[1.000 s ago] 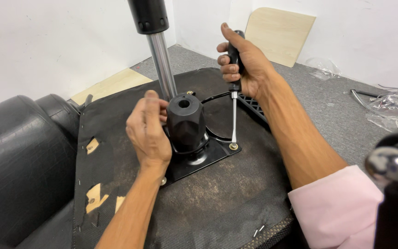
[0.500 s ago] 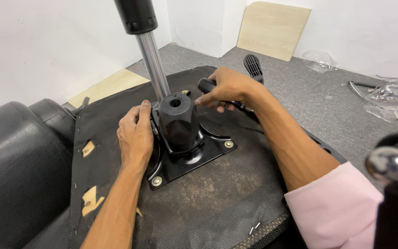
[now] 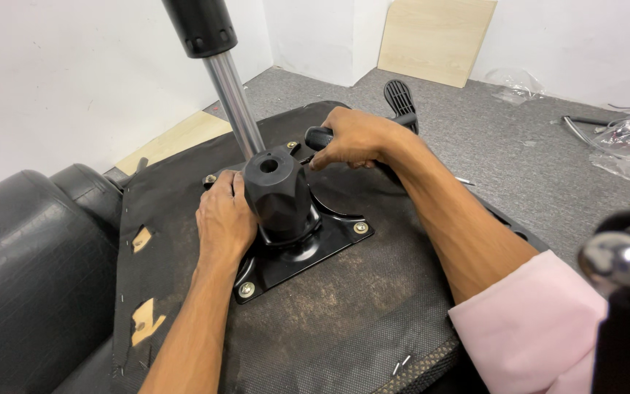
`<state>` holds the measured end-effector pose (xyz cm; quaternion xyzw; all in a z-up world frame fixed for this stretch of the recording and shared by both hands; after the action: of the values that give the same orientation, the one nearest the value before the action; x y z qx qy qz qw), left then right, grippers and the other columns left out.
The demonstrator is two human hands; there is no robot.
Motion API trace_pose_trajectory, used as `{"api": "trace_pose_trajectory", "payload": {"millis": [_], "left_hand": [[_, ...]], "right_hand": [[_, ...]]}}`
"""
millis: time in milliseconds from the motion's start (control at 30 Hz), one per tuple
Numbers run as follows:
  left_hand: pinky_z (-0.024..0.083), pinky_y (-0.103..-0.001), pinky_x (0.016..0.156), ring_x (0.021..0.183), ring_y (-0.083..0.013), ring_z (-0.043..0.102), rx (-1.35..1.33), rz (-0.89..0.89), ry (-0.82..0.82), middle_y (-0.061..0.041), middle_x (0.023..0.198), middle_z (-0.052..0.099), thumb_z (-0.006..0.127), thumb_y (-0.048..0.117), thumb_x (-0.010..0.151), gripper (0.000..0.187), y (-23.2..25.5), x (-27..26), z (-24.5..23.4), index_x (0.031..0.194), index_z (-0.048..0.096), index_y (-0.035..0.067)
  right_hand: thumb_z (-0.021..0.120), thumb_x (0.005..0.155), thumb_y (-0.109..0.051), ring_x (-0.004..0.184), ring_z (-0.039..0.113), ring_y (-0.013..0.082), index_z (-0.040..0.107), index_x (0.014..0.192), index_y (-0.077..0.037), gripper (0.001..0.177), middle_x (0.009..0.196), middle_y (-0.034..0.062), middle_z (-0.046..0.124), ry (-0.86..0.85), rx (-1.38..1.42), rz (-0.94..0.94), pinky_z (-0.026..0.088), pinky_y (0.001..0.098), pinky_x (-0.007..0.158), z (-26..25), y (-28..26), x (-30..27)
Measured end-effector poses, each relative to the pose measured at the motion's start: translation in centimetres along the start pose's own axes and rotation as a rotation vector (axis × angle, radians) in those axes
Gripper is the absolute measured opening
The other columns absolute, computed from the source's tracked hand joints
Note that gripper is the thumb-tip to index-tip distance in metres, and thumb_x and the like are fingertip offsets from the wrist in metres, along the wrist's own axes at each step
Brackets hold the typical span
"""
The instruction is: The person attaches a black metal base to the underside of an office chair seat using a screwdriver and screws. They tighten each screw sequentially and then flip the chair upright to complete the assembly.
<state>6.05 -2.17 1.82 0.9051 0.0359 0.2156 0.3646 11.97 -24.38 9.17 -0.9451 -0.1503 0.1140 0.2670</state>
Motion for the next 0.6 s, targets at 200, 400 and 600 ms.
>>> {"api": "trace_pose_trajectory", "payload": {"millis": [200,400,600], "left_hand": [[0.042,-0.052,0.1,0.115,-0.0416,0.06,-0.01,-0.002,-0.024,-0.02,0.116,0.07,0.037,0.04,0.103,0.049,0.05,0.23,-0.09,0.116,0.069,0.006],[0.045,-0.049,0.102,0.113,-0.0403,0.064,-0.054,-0.114,-0.114,-0.021,0.115,0.071,0.036,0.045,0.103,0.053,-0.52,0.42,0.04,0.119,0.068,0.007],[0.036,-0.054,0.105,0.124,-0.0432,0.053,0.007,-0.051,-0.131,-0.021,0.125,0.067,0.037,0.047,0.099,0.056,-0.76,0.94,0.19,0.123,0.066,0.006]], "right_hand": [[0.079,0.077,-0.022,0.039,0.05,0.0135,0.068,0.077,-0.004,0.021,0.051,0.0045,0.054,0.023,0.018,0.01,0.039,0.0285,0.036,-0.3,0.2,-0.52],[0.077,0.074,-0.018,0.038,0.047,0.0137,0.073,0.087,-0.007,0.018,0.05,0.004,0.054,-0.006,0.101,-0.012,0.037,0.0288,0.035,-0.35,0.24,-0.53],[0.079,0.074,-0.016,0.041,0.052,0.0109,0.075,0.092,-0.001,0.024,0.059,0.0032,0.065,0.057,0.125,-0.007,0.041,0.0269,0.037,-0.71,0.42,-0.74]]}}
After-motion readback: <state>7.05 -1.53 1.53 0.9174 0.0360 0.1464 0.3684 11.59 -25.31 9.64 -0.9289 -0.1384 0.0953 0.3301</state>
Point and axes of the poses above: each hand's wrist, its own x-axis towards the middle knuckle, its own z-axis out of the palm, y = z × x, the point moved 5 cm from there along x, towards the middle knuckle
